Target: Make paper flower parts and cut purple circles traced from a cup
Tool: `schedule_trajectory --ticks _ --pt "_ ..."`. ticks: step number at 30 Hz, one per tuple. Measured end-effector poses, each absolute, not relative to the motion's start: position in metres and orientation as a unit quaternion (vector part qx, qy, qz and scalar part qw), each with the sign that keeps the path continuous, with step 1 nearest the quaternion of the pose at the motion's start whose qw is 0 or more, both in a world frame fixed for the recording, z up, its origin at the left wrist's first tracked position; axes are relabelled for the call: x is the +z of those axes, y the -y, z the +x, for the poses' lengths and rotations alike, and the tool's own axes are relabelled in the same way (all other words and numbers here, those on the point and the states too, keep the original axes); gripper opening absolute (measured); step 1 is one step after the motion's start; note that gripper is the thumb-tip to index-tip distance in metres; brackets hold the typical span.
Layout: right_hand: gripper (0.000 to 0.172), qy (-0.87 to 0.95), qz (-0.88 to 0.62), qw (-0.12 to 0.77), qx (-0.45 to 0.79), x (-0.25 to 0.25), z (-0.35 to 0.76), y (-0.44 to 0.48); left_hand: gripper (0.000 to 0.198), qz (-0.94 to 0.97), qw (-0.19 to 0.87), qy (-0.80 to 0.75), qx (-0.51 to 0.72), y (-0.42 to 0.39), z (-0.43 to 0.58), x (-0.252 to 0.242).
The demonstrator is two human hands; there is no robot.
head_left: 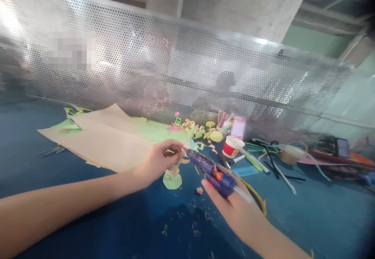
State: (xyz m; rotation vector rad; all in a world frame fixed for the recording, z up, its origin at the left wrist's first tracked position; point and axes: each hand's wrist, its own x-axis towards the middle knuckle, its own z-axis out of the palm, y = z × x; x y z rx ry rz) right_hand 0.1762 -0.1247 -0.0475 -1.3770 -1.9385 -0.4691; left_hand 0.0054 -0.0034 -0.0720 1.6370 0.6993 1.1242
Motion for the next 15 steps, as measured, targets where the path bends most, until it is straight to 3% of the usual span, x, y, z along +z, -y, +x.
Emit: schedule_trajectory --ticks 8,15 --pt "0.037 0.737 -0.549 0.340 -0.199 -0.051 0.180 0.127 0.025 0.673 0.500 -0.282 0.465 0.003 0.006 -0.071" --pt "0.042 0.666 -0.659 0.313 -0.155 -0.044 0.223 0.130 0.027 0.662 0.520 -0.304 0.446 0.002 0.003 -0.069"
